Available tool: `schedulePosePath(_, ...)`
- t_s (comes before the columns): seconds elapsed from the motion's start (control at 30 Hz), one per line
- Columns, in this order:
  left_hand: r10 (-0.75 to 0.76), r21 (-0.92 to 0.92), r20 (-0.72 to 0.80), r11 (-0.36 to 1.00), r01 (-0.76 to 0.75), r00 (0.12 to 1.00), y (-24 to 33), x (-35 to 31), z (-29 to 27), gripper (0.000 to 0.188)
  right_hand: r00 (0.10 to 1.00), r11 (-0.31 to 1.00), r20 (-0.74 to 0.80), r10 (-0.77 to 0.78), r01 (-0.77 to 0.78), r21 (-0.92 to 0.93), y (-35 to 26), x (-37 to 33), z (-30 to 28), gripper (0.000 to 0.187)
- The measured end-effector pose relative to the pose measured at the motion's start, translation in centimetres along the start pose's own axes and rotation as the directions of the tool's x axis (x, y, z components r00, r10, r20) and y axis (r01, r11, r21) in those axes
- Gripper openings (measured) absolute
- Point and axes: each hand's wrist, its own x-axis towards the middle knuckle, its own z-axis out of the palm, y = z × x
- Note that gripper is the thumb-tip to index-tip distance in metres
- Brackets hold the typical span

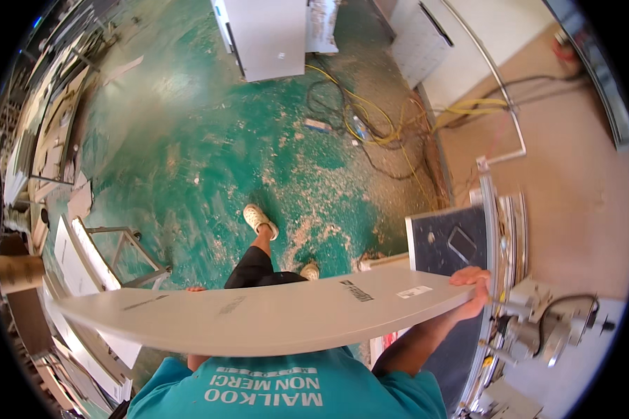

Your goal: The person moves wooden boards on a machine, marks a board with a pencil, and stacks several processed boards onto a pile on a table.

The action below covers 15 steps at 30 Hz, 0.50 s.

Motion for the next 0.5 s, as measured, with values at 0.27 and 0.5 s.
schedulePosePath(0.27, -0.007, -0.296, 0.771, 0.881, 0.368, 0.637, -2.8, 21.1, 16.8, 0.033, 0.845, 0.975, 0.524, -0.108, 0.192, -0.108, -1.9, 7.5, 26.6, 0.038)
schedulePosePath(0.5, -0.173, -0.199, 0.553, 0.922, 0.331, 0.815, 0.5, 25.2, 47.6, 0.037, -0.135, 0.826, 0.815, 0.563, 0.067, -0.559, 6.0, 12.6, 36.9, 0.056)
